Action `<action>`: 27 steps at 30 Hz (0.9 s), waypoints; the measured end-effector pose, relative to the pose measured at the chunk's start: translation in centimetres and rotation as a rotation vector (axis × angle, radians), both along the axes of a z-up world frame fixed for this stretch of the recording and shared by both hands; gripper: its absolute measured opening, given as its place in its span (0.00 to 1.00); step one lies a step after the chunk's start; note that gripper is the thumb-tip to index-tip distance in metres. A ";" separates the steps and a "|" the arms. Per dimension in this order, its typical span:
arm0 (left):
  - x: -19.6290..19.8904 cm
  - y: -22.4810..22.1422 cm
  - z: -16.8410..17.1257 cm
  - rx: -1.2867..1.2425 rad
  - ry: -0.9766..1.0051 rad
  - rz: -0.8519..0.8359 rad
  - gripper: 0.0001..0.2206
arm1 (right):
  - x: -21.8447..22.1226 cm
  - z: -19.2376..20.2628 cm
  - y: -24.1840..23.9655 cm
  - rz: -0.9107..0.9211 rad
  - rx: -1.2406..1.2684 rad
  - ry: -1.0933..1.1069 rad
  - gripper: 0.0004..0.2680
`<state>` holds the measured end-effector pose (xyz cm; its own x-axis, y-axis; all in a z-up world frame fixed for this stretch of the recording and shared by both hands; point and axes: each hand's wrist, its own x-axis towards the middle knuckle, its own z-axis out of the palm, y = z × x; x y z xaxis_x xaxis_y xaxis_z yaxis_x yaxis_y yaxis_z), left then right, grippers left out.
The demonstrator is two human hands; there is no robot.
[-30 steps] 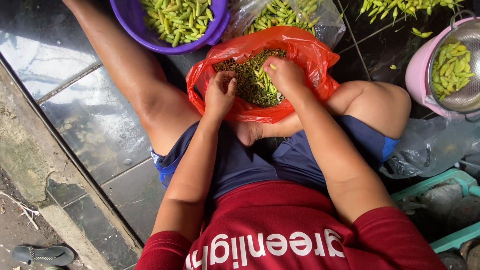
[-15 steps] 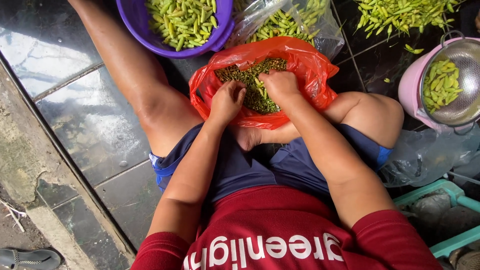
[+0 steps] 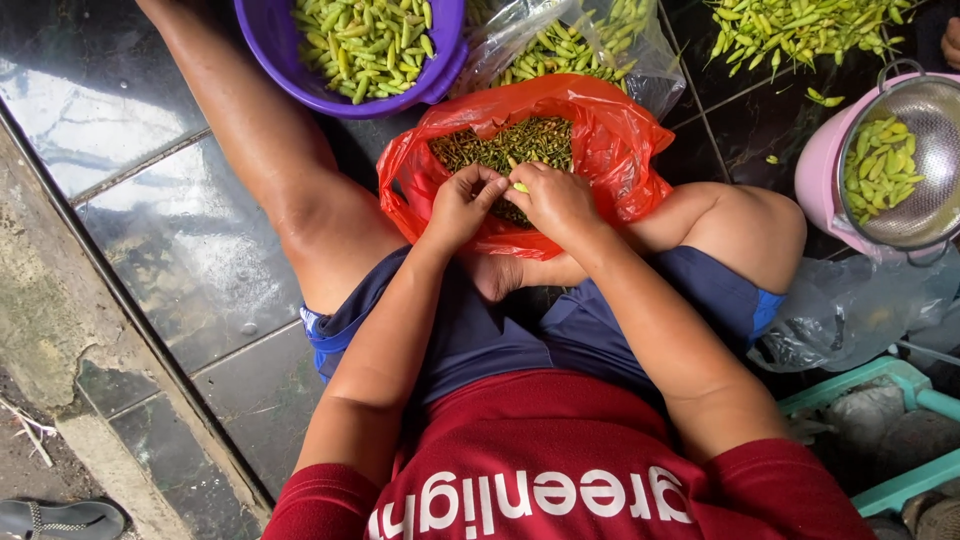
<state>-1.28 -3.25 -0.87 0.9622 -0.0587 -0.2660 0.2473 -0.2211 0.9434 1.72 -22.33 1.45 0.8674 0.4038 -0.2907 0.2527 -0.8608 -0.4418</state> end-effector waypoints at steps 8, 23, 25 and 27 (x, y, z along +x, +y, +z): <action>0.0 0.2 0.1 -0.395 0.100 0.090 0.04 | -1.2 3.2 0.4 -0.010 0.086 -0.043 0.08; 0.0 0.9 3.2 -0.510 0.226 0.055 0.05 | -2.0 3.7 0.0 0.042 0.169 -0.214 0.06; 0.0 0.9 3.7 -0.548 0.248 0.051 0.05 | -1.9 4.4 0.1 0.043 0.196 -0.224 0.06; -0.1 1.0 3.4 -0.668 0.314 0.065 0.07 | -1.9 5.1 0.2 0.044 0.259 -0.243 0.06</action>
